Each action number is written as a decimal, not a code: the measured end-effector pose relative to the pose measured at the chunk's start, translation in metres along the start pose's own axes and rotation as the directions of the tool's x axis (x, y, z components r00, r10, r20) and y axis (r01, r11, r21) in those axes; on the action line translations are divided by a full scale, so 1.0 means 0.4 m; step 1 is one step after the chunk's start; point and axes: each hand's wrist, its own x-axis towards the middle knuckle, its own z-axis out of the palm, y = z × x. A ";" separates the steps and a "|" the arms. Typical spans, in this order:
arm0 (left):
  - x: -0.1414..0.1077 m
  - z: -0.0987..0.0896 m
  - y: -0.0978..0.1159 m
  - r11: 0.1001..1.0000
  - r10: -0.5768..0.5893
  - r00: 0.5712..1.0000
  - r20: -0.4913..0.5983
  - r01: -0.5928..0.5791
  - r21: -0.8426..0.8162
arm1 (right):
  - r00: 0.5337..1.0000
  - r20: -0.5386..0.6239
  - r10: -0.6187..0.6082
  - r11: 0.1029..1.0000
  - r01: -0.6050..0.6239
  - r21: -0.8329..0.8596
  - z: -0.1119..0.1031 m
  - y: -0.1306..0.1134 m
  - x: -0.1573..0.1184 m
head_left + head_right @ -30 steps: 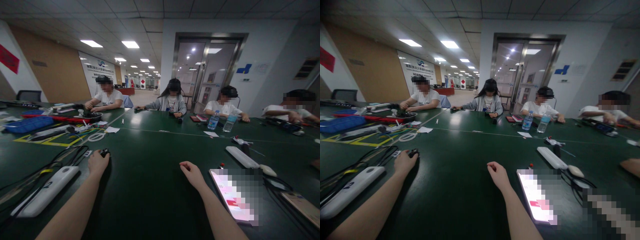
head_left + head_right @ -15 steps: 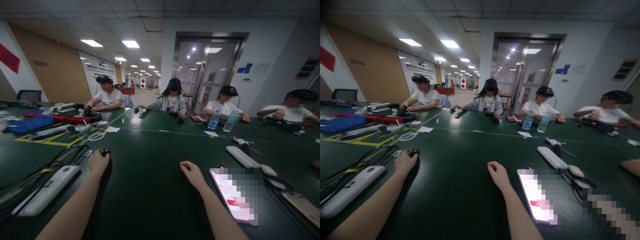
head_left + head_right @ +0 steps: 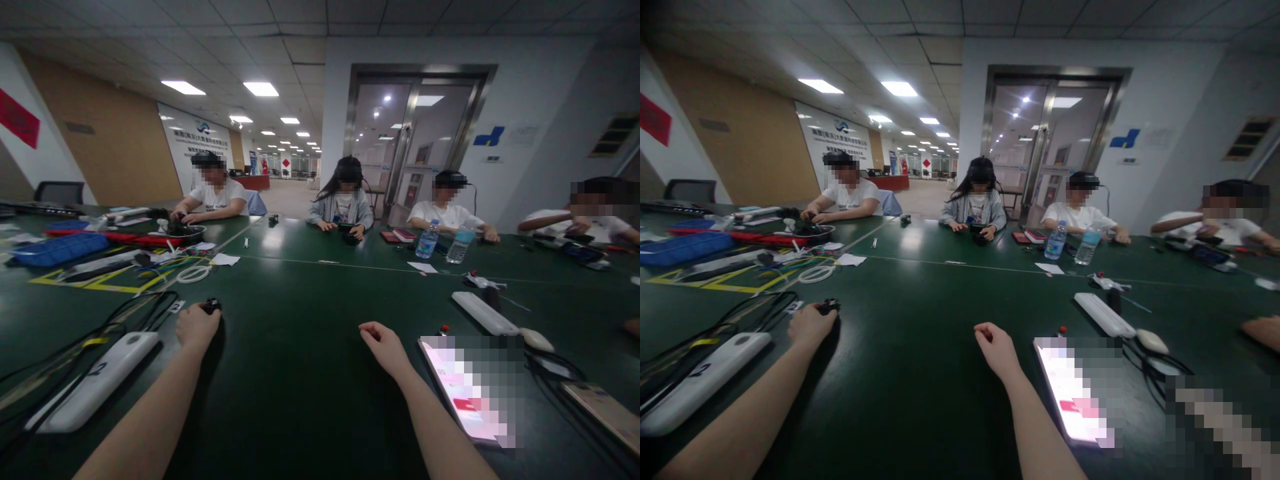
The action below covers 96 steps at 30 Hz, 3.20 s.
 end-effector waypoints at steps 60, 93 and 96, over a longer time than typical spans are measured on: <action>-0.342 0.028 0.193 0.337 0.924 0.079 0.375 -0.633 -0.697 | 0.980 0.048 0.193 0.697 -0.171 0.696 0.085 -0.049 -0.007; -0.352 0.005 0.198 0.331 0.931 0.098 0.352 -0.638 -0.696 | 0.980 0.048 0.191 0.671 -0.166 0.722 0.086 -0.040 -0.012; -0.353 -0.002 0.199 0.332 0.931 0.104 0.349 -0.635 -0.697 | 0.984 0.008 0.175 0.767 -0.142 0.626 0.083 -0.053 -0.017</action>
